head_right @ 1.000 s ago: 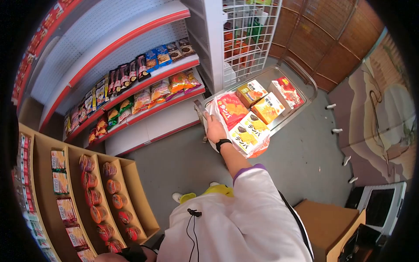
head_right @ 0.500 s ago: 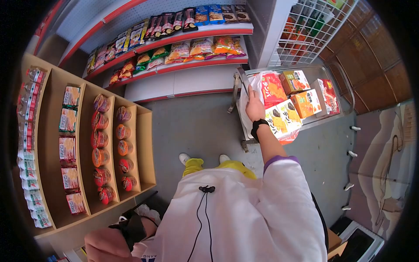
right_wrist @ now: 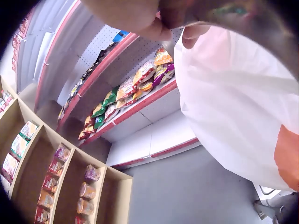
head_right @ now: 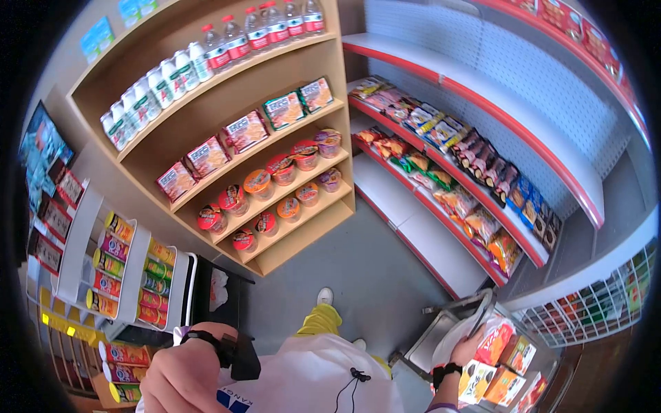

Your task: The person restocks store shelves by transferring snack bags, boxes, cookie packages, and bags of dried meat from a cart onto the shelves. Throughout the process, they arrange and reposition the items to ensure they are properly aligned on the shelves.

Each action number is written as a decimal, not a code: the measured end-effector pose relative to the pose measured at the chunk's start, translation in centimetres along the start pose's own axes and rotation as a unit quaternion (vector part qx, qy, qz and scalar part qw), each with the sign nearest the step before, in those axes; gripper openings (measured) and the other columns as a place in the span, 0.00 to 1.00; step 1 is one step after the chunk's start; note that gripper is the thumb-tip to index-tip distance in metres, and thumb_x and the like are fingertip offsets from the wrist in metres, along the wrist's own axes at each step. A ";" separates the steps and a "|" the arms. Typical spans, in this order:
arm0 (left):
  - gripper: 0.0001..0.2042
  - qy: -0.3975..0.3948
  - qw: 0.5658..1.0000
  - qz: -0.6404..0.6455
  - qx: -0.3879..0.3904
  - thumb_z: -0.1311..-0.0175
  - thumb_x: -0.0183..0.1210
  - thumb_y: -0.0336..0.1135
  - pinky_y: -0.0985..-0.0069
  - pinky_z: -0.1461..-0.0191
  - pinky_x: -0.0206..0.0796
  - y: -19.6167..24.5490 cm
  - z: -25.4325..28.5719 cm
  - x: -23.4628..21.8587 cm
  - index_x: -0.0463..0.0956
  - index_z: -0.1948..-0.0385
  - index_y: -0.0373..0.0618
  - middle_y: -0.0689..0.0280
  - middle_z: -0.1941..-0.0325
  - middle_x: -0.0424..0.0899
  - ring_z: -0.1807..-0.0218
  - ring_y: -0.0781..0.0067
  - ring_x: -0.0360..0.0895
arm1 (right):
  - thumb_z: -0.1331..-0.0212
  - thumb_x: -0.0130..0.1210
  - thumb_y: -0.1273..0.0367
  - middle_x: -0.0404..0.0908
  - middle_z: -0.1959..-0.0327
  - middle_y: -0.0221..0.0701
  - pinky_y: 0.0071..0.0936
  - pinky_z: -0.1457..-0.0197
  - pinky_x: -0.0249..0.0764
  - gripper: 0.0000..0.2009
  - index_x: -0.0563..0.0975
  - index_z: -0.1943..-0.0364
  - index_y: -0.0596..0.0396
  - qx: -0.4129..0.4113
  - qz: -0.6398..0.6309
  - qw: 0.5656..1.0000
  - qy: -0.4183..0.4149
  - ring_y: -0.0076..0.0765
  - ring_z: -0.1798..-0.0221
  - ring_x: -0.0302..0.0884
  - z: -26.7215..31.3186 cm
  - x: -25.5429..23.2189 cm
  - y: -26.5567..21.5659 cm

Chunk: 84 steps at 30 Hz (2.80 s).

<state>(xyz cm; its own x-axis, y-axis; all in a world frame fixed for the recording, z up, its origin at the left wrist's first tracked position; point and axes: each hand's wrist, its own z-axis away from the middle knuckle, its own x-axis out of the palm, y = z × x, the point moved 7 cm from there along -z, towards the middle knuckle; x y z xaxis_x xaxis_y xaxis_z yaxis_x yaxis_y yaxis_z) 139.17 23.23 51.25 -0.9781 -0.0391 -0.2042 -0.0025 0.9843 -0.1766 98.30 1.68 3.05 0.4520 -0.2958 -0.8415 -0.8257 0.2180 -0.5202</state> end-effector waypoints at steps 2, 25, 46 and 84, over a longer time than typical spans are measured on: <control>0.29 -0.005 0.999 -0.038 -0.004 0.43 0.54 0.21 0.74 0.61 0.79 0.7 0.0 -0.9 0.63 0.37 0.56 0.66 0.80 0.77 0.79 0.73 0.77 | 0.49 0.48 0.81 0.60 0.35 0.47 0.40 0.39 0.64 0.36 0.51 0.32 0.50 0.001 0.007 1.000 0.004 0.58 0.38 0.63 -0.1 0.7 1.1; 0.07 -0.143 0.812 -0.165 -0.541 0.41 0.56 0.28 0.72 0.69 0.70 -8.0 17.4 -2.2 0.78 0.61 0.46 0.64 0.71 0.80 0.71 0.64 0.78 | 0.47 0.46 0.73 0.62 0.38 0.58 0.37 0.32 0.55 0.30 0.57 0.36 0.63 0.103 0.042 0.985 -0.131 0.58 0.35 0.60 1.9 -4.8 -6.2; 0.06 -0.181 0.782 -0.162 -0.573 0.44 0.57 0.25 0.73 0.70 0.69 -8.2 19.2 0.5 0.80 0.66 0.44 0.63 0.75 0.80 0.74 0.64 0.77 | 0.53 0.43 0.83 0.67 0.48 0.49 0.44 0.52 0.70 0.40 0.50 0.31 0.46 0.047 0.065 0.997 -0.004 0.59 0.53 0.72 0.5 -0.2 -0.1; 0.09 -0.295 0.747 -0.153 -0.575 0.36 0.51 0.36 0.66 0.61 0.71 -7.6 23.0 1.7 0.75 0.59 0.46 0.61 0.67 0.79 0.65 0.58 0.77 | 0.54 0.42 0.82 0.63 0.39 0.51 0.46 0.49 0.69 0.41 0.48 0.30 0.43 0.048 0.073 0.996 -0.006 0.63 0.46 0.68 0.2 0.8 0.9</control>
<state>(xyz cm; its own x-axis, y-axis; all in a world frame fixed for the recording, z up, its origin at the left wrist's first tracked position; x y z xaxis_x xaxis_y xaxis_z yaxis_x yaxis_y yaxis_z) 142.30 11.69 30.08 -0.6333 -0.0283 -0.7734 -0.7171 0.3972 0.5727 97.97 1.81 1.90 0.3333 -0.2442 -0.9106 -0.8472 0.3463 -0.4029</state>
